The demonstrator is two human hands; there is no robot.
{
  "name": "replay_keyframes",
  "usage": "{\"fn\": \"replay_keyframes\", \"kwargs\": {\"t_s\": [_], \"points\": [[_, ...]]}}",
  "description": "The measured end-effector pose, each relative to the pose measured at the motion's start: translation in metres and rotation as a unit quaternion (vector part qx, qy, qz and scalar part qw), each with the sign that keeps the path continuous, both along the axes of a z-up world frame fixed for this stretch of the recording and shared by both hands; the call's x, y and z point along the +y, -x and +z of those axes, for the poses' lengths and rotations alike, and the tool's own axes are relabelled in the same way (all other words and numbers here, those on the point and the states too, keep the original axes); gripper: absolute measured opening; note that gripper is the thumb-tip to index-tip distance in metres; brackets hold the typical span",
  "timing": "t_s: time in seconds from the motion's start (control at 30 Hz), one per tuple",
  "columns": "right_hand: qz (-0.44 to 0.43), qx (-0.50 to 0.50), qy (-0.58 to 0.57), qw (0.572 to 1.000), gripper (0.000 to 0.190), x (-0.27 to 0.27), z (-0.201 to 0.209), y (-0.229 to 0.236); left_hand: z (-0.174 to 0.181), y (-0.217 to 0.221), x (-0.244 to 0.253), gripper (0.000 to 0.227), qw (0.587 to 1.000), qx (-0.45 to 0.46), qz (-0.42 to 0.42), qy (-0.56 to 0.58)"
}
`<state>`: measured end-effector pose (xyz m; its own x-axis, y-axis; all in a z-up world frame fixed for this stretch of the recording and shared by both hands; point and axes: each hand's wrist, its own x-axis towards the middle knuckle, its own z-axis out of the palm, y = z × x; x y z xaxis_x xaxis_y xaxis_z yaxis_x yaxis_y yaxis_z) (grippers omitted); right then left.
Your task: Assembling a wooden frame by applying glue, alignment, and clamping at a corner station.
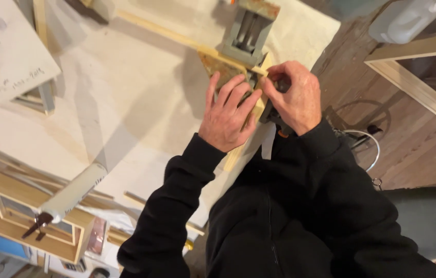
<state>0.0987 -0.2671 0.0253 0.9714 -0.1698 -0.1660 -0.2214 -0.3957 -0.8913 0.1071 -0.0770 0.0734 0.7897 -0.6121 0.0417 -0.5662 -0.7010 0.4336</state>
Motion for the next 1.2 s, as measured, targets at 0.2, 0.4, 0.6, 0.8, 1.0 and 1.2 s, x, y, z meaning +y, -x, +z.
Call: {"fn": "replay_keyframes", "kwargs": {"t_s": [0.2, 0.4, 0.6, 0.8, 1.0, 1.2], "points": [[0.005, -0.010, 0.011, 1.000, 0.021, -0.006, -0.003, 0.005, -0.008, -0.020, 0.001, 0.044, 0.992, 0.018, -0.120, -0.032], [0.018, -0.019, 0.015, 1.000, 0.022, -0.009, -0.004, 0.002, -0.011, -0.025, 0.001, 0.045, 0.986, 0.012, -0.147, -0.071], [0.029, 0.000, -0.007, 1.000, 0.020, -0.014, -0.003, -0.002, -0.013, -0.026, 0.004, 0.046, 0.983, 0.000, -0.156, -0.094], [0.036, 0.007, -0.002, 0.999, 0.019, -0.016, -0.002, -0.001, -0.016, -0.025, 0.003, 0.047, 0.981, 0.004, -0.161, -0.105], [0.033, 0.010, 0.012, 0.999, 0.015, -0.016, 0.000, -0.003, -0.017, -0.025, 0.002, 0.050, 0.980, -0.007, -0.167, -0.112], [0.045, -0.005, 0.050, 0.998, 0.016, -0.021, -0.008, -0.004, -0.014, -0.026, 0.000, 0.046, 0.977, -0.006, -0.169, -0.127]]}}
